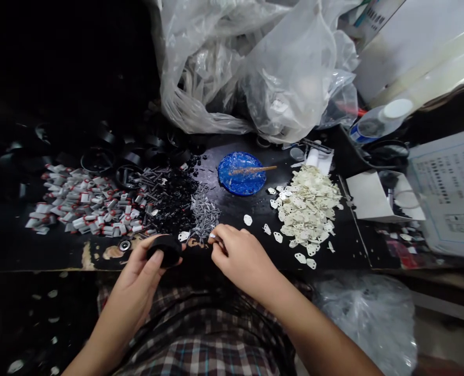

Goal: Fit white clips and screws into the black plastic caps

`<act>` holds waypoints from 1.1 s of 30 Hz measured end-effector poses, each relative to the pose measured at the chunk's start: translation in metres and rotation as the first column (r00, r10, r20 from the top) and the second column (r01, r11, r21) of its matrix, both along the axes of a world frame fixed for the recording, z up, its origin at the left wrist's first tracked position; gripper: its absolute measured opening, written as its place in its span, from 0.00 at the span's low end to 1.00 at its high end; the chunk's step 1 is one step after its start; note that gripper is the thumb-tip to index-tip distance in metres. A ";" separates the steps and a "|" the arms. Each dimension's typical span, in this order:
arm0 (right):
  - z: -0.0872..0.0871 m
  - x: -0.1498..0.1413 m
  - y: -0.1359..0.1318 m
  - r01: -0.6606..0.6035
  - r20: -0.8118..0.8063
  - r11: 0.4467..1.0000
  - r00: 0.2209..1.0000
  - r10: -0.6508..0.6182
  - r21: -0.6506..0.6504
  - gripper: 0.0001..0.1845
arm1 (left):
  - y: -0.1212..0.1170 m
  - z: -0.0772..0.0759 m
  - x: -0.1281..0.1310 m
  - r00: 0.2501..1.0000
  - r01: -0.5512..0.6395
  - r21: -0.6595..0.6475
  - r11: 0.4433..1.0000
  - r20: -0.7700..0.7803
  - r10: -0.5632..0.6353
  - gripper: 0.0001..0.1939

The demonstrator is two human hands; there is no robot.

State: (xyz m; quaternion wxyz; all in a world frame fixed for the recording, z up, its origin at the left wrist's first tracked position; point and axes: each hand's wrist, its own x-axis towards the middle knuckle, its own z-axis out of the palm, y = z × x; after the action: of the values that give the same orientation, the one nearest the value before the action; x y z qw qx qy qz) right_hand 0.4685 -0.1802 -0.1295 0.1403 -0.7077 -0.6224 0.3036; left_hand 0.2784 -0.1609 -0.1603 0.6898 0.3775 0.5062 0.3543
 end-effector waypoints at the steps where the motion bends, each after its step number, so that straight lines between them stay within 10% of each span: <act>1: -0.004 -0.001 0.002 -0.047 0.103 0.999 0.994 0.046 0.005 0.04 | 0.002 0.000 0.002 0.999 -0.015 -0.030 0.999 0.047 0.016 0.12; 11: -0.016 -0.018 0.010 -0.273 0.454 0.940 0.877 0.156 0.206 0.06 | -0.003 0.003 0.001 0.975 -0.145 -0.141 0.979 0.147 0.166 0.12; 19: -0.009 -0.022 0.004 -0.147 0.062 0.909 0.989 0.133 0.391 0.03 | -0.004 0.009 0.015 0.925 -0.069 -0.309 0.949 0.336 0.177 0.10; 33: 0.000 -0.027 0.003 -0.047 -0.127 0.885 0.985 0.118 0.463 0.05 | -0.013 0.009 0.014 0.921 -0.095 -0.334 0.938 0.327 0.210 0.18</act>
State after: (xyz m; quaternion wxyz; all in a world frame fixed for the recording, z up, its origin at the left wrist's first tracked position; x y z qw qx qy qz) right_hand 0.4416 -0.1770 -0.1292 0.3368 -0.6023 -0.6936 0.2068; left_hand 0.2920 -0.1743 -0.1515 0.7910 0.1520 0.4499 0.3858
